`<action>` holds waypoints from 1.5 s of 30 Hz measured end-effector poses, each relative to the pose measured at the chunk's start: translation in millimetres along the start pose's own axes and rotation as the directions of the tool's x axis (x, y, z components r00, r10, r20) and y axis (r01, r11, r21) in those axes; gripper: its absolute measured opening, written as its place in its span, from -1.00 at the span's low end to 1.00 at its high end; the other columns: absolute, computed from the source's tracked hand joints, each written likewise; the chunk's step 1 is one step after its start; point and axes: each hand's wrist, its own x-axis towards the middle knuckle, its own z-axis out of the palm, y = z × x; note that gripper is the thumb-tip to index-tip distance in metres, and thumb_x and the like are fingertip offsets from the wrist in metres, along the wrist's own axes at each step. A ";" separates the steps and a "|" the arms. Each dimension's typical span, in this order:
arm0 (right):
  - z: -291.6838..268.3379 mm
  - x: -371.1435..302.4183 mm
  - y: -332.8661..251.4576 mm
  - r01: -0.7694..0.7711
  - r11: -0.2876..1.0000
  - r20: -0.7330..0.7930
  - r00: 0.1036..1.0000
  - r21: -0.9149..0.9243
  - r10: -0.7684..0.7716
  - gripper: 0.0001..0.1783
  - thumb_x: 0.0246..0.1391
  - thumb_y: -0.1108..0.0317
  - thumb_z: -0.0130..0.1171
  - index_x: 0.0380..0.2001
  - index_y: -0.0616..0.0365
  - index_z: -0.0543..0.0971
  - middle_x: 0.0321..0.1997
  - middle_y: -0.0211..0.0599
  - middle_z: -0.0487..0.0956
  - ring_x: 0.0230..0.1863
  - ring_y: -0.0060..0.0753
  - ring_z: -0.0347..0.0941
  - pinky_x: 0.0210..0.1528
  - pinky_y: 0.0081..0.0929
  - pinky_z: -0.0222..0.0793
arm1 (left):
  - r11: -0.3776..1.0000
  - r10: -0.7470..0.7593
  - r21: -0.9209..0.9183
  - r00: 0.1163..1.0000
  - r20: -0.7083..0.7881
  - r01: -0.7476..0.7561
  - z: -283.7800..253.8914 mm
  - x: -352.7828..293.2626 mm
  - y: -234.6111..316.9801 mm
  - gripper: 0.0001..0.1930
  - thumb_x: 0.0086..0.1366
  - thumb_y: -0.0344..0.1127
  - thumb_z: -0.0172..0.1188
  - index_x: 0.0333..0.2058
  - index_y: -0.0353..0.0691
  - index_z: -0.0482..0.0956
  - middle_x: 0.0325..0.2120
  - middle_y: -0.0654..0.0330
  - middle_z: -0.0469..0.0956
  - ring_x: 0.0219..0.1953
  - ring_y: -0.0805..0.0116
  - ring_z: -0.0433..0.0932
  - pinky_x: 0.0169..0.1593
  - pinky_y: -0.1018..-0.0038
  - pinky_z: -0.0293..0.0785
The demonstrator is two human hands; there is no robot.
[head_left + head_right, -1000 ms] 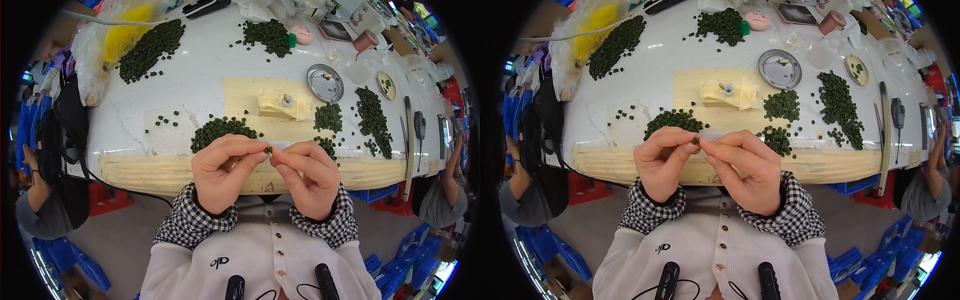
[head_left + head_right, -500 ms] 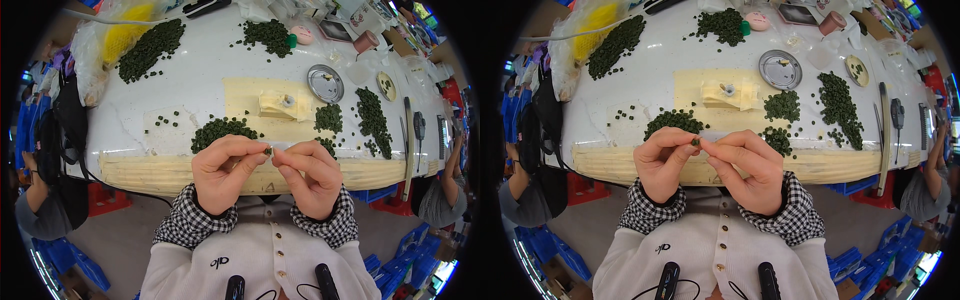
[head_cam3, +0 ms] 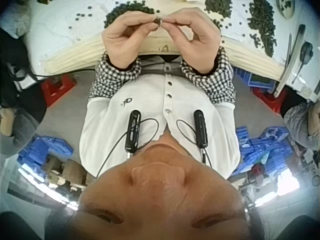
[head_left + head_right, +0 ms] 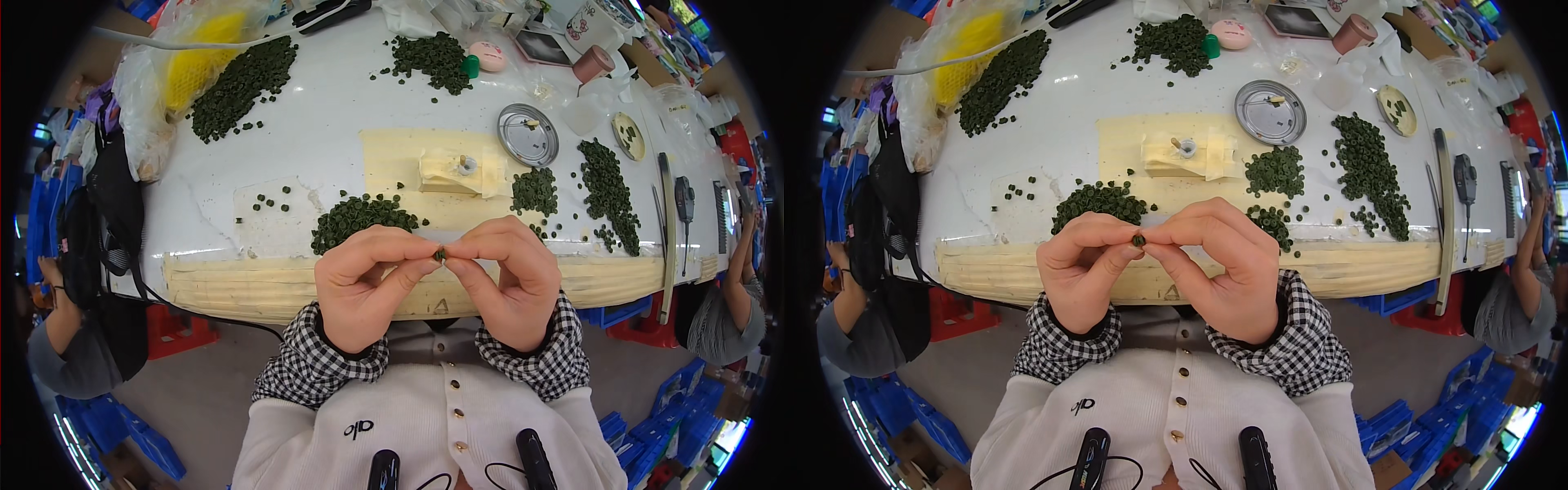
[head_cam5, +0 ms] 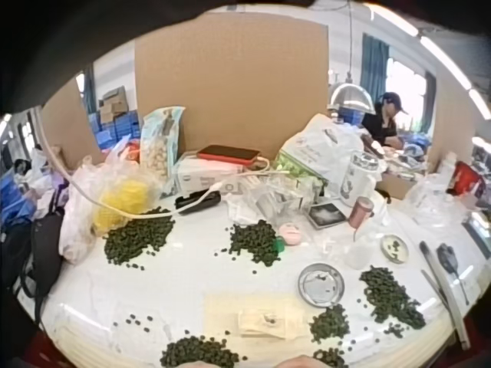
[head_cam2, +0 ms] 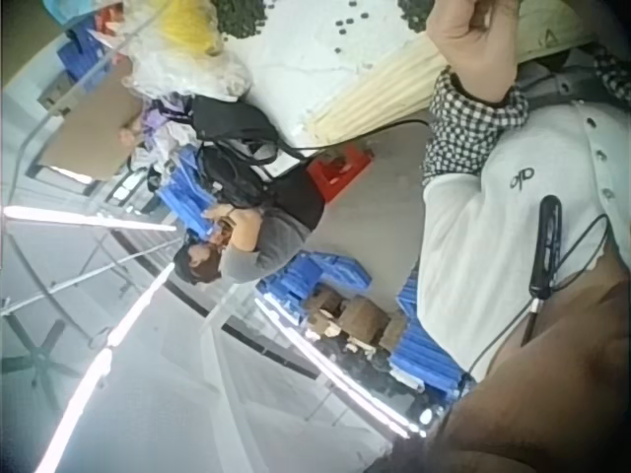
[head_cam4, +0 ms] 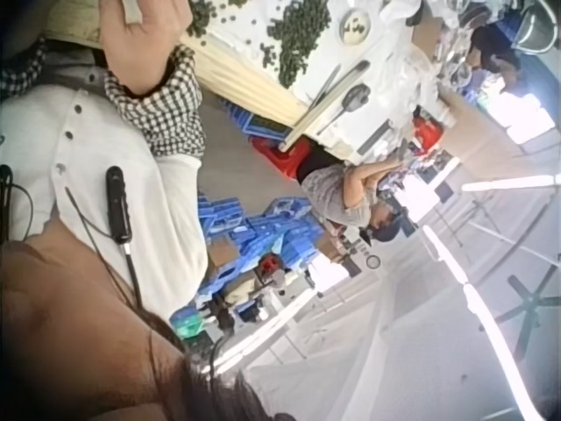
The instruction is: Assembling small green toy components into a clear plastic casing on a workbench.
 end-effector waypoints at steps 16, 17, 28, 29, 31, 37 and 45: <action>-4.4 3.1 0.6 0.088 0.996 0.045 0.995 -0.022 -0.087 -0.79 -0.10 0.62 0.34 -0.32 0.21 0.64 -0.35 -0.27 0.59 -0.36 -0.39 0.55 -0.35 -0.53 0.46 | 0.999 -0.014 -0.049 0.999 0.039 0.016 -1.8 0.7 0.6 -0.80 0.15 -0.70 0.23 -0.23 -0.39 0.64 -0.28 0.07 0.60 -0.23 0.40 0.57 -0.17 0.56 0.48; -4.5 3.0 0.4 0.089 0.996 0.048 0.995 -0.022 -0.088 -0.79 -0.10 0.63 0.34 -0.32 0.20 0.64 -0.35 -0.27 0.59 -0.36 -0.39 0.55 -0.35 -0.53 0.46 | 0.998 -0.015 -0.054 0.999 0.044 0.017 -2.1 0.7 0.2 -0.80 0.15 -0.70 0.23 -0.23 -0.39 0.64 -0.29 0.07 0.60 -0.24 0.40 0.57 -0.18 0.56 0.48; -3.8 -0.1 3.9 0.175 0.981 0.049 0.984 -0.084 -0.171 -0.73 -0.15 0.65 0.34 -0.29 0.21 0.66 -0.35 -0.30 0.57 -0.35 -0.38 0.53 -0.38 -0.53 0.48 | 0.992 -0.059 -0.107 0.997 0.055 0.064 -3.4 0.8 -1.7 -0.81 0.16 -0.70 0.24 -0.25 -0.39 0.64 -0.28 0.07 0.60 -0.25 0.43 0.58 -0.19 0.59 0.49; -3.7 -0.2 3.7 0.173 0.982 0.048 0.984 -0.081 -0.169 -0.73 -0.15 0.66 0.34 -0.29 0.21 0.66 -0.35 -0.30 0.57 -0.35 -0.38 0.53 -0.37 -0.53 0.48 | 0.992 -0.062 -0.107 0.997 0.052 0.067 -3.4 0.7 -1.6 -0.81 0.15 -0.69 0.24 -0.25 -0.39 0.64 -0.28 0.07 0.60 -0.25 0.43 0.58 -0.19 0.59 0.49; -4.3 0.2 4.1 0.190 0.978 0.053 0.981 -0.085 -0.186 -0.72 -0.15 0.66 0.34 -0.28 0.21 0.66 -0.35 -0.30 0.57 -0.35 -0.38 0.54 -0.38 -0.54 0.48 | 0.992 -0.059 -0.111 0.996 0.060 0.065 -3.9 1.0 -2.1 -0.81 0.15 -0.69 0.24 -0.25 -0.39 0.64 -0.28 0.07 0.60 -0.25 0.43 0.58 -0.19 0.59 0.49; -4.0 -1.3 1.7 0.159 0.983 0.067 0.986 -0.093 -0.153 -0.69 -0.12 0.67 0.32 -0.23 0.22 0.65 -0.33 -0.28 0.57 -0.35 -0.39 0.54 -0.36 -0.55 0.49 | 0.990 -0.064 -0.125 0.997 0.040 0.069 -3.7 0.8 -3.1 -0.81 0.14 -0.70 0.25 -0.25 -0.40 0.64 -0.29 0.07 0.60 -0.26 0.42 0.58 -0.19 0.59 0.49; -1.7 -1.3 3.1 0.203 0.975 0.095 0.976 -0.085 -0.195 -0.62 -0.10 0.68 0.30 -0.13 0.23 0.64 -0.32 -0.27 0.57 -0.35 -0.38 0.54 -0.35 -0.56 0.50 | 0.992 -0.056 -0.118 0.998 -0.006 0.054 -4.2 0.7 -3.5 -0.80 0.14 -0.71 0.25 -0.24 -0.40 0.64 -0.30 0.07 0.60 -0.27 0.42 0.57 -0.20 0.58 0.49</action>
